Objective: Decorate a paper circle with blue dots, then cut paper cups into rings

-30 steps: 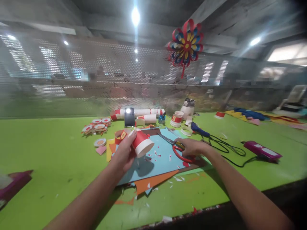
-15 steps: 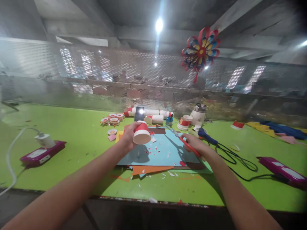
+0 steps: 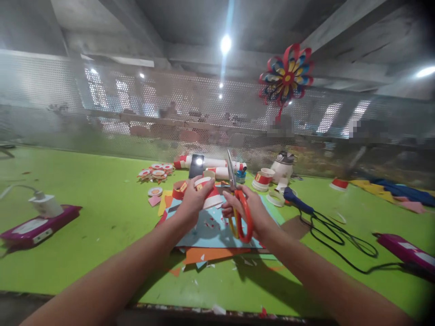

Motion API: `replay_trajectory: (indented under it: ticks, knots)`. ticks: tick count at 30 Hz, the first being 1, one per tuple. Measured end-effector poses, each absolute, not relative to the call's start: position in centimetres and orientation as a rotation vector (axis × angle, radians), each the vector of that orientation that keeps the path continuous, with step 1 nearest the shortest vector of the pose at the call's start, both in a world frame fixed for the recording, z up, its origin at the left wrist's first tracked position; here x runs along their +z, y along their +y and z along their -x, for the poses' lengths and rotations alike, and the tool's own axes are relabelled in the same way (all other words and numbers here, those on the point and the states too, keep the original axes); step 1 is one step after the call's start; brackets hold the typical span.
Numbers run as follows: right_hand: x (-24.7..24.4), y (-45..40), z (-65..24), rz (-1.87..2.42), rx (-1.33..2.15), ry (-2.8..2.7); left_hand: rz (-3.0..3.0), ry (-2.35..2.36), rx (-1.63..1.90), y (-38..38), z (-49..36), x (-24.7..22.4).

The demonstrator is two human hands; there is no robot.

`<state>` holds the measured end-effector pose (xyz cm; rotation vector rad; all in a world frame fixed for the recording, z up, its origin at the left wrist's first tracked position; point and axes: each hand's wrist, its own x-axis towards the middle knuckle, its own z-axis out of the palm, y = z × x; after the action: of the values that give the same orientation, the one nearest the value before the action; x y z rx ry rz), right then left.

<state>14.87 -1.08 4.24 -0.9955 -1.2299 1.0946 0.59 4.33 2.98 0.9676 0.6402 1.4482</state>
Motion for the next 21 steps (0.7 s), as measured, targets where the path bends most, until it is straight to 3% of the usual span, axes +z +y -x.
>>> replay_trajectory:
  ticks: [10, 21]
  knots:
    - [3.3, -0.6, -15.7, 0.97, 1.16, -0.939, -0.978, 0.497, 1.302, 2.6, -0.3, 3.2]
    - [3.2, -0.6, -17.2, 1.002, 1.156, -1.001, -1.099, 0.405, 1.106, 2.9, 0.3, 2.2]
